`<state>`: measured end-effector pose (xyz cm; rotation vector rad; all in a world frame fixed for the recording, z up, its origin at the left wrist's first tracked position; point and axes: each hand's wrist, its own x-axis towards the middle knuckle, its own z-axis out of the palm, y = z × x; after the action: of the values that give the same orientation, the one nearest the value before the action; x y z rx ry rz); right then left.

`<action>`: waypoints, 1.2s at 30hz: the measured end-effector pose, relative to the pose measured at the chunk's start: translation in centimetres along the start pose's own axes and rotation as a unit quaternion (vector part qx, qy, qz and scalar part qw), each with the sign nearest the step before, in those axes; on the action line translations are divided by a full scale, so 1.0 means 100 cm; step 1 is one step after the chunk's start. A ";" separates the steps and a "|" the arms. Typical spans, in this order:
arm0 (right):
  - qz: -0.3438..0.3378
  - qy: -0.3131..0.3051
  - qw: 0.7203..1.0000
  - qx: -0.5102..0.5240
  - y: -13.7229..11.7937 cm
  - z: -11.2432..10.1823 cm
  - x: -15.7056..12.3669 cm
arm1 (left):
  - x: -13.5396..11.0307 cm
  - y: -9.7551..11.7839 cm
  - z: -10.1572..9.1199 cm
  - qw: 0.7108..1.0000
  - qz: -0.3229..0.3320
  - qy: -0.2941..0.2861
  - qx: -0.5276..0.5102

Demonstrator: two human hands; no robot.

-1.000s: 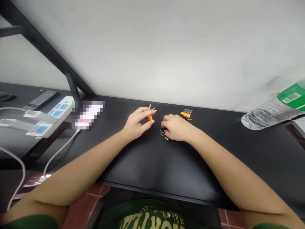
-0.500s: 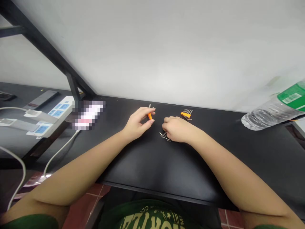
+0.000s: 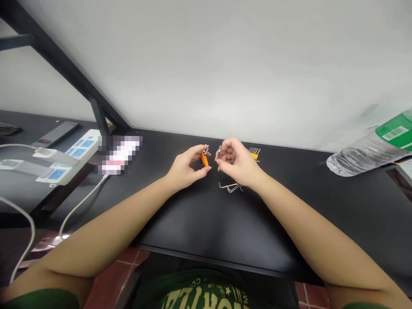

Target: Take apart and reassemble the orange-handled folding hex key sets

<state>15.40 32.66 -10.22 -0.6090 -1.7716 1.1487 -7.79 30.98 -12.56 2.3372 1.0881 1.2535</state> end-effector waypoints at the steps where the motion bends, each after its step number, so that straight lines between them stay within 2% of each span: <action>1: 0.000 0.019 0.999 0.050 0.000 0.003 0.000 | -0.001 0.000 0.001 1.000 -0.004 -0.001 -0.003; 3: -0.003 0.053 0.995 0.086 -0.001 0.010 -0.001 | -0.001 0.001 0.002 1.000 -0.011 -0.005 -0.003; 6: -0.021 0.100 0.992 0.074 0.000 0.017 -0.002 | -0.002 0.003 0.003 1.000 -0.008 -0.007 0.007; 9: -0.037 0.115 0.991 0.050 0.004 0.020 -0.003 | -0.002 0.004 0.004 1.000 0.005 0.002 0.016; 14: -0.070 0.118 0.990 -0.042 0.008 0.021 -0.006 | -0.002 0.006 0.002 0.999 0.016 0.013 0.036; 17: -0.096 0.111 0.978 -0.147 0.003 0.020 -0.008 | -0.002 0.007 0.001 0.999 0.020 0.010 0.050; 20: -0.112 0.084 0.952 -0.271 -0.003 0.021 -0.010 | -0.002 0.009 0.002 0.997 0.034 0.003 0.068; 23: -0.119 0.052 0.930 -0.343 0.000 0.023 -0.012 | -0.002 0.011 0.003 0.996 0.040 -0.002 0.083; 28: -0.129 0.021 0.919 -0.373 0.012 0.027 -0.014 | -0.002 0.010 0.003 0.998 0.009 0.020 0.055; 32: -0.120 0.028 0.922 -0.368 0.010 0.015 -0.010 | -0.002 0.006 0.000 0.998 -0.025 0.024 0.042; 34: -0.100 -0.033 0.918 -0.383 0.004 0.004 -0.006 | -0.002 0.004 -0.001 0.998 -0.031 0.025 0.045; 36: -0.057 -0.161 0.894 -0.415 -0.002 -0.006 -0.003 | -0.003 0.003 -0.002 0.998 -0.030 0.022 0.045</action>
<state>16.09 32.63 -10.03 -0.8149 -2.5564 0.3664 -7.86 30.54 -12.47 2.3314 1.2447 1.2658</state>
